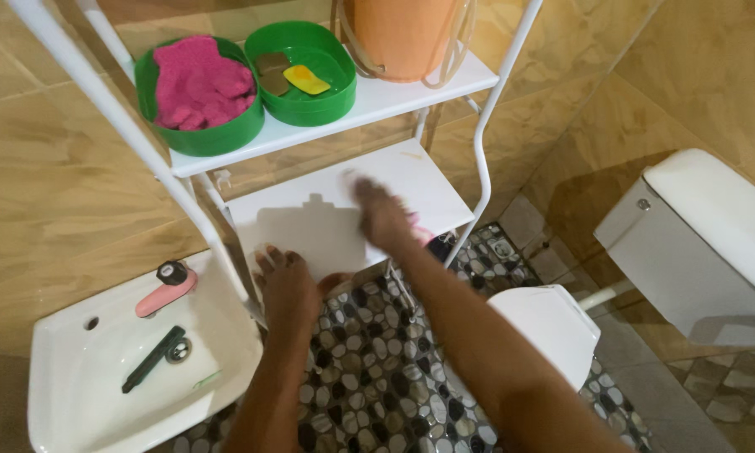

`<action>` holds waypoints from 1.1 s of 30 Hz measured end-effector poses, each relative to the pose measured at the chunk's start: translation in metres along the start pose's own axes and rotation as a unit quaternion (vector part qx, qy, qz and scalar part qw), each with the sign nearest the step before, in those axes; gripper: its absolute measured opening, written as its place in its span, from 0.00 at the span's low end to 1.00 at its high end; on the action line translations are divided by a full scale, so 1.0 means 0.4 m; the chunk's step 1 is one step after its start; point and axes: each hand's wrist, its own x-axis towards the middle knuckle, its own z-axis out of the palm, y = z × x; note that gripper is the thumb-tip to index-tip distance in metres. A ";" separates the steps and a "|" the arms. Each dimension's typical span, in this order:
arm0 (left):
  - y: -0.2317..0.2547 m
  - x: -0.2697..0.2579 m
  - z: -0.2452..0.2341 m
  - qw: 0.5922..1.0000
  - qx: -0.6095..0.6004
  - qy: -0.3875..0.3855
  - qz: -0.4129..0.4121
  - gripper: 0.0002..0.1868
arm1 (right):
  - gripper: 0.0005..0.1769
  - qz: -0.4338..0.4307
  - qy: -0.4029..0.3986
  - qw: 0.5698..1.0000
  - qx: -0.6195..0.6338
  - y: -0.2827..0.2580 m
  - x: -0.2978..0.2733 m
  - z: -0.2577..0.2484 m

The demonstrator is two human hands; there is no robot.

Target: The person cleans a white metal shelving unit in a bathroom. They first wipe the middle shelf with a cloth, then remove the shelf panel to clean both sides thoroughly before placing it back into the frame.

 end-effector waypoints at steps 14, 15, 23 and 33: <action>0.027 0.020 0.010 0.999 0.024 0.046 -0.014 0.70 | 0.19 0.136 0.041 0.989 -0.039 0.162 -0.053 -0.171; 0.024 0.018 0.012 0.998 0.019 0.054 -0.008 0.70 | 0.21 0.112 0.049 0.990 -0.065 0.196 -0.035 -0.151; 0.037 0.024 -0.003 0.999 -0.003 0.021 -0.033 0.70 | 0.35 0.084 -0.036 0.991 -0.096 0.177 0.144 -0.066; 0.041 0.036 0.011 0.999 0.015 0.032 -0.030 0.73 | 0.30 -0.018 -0.035 0.999 0.030 0.057 -0.037 -0.133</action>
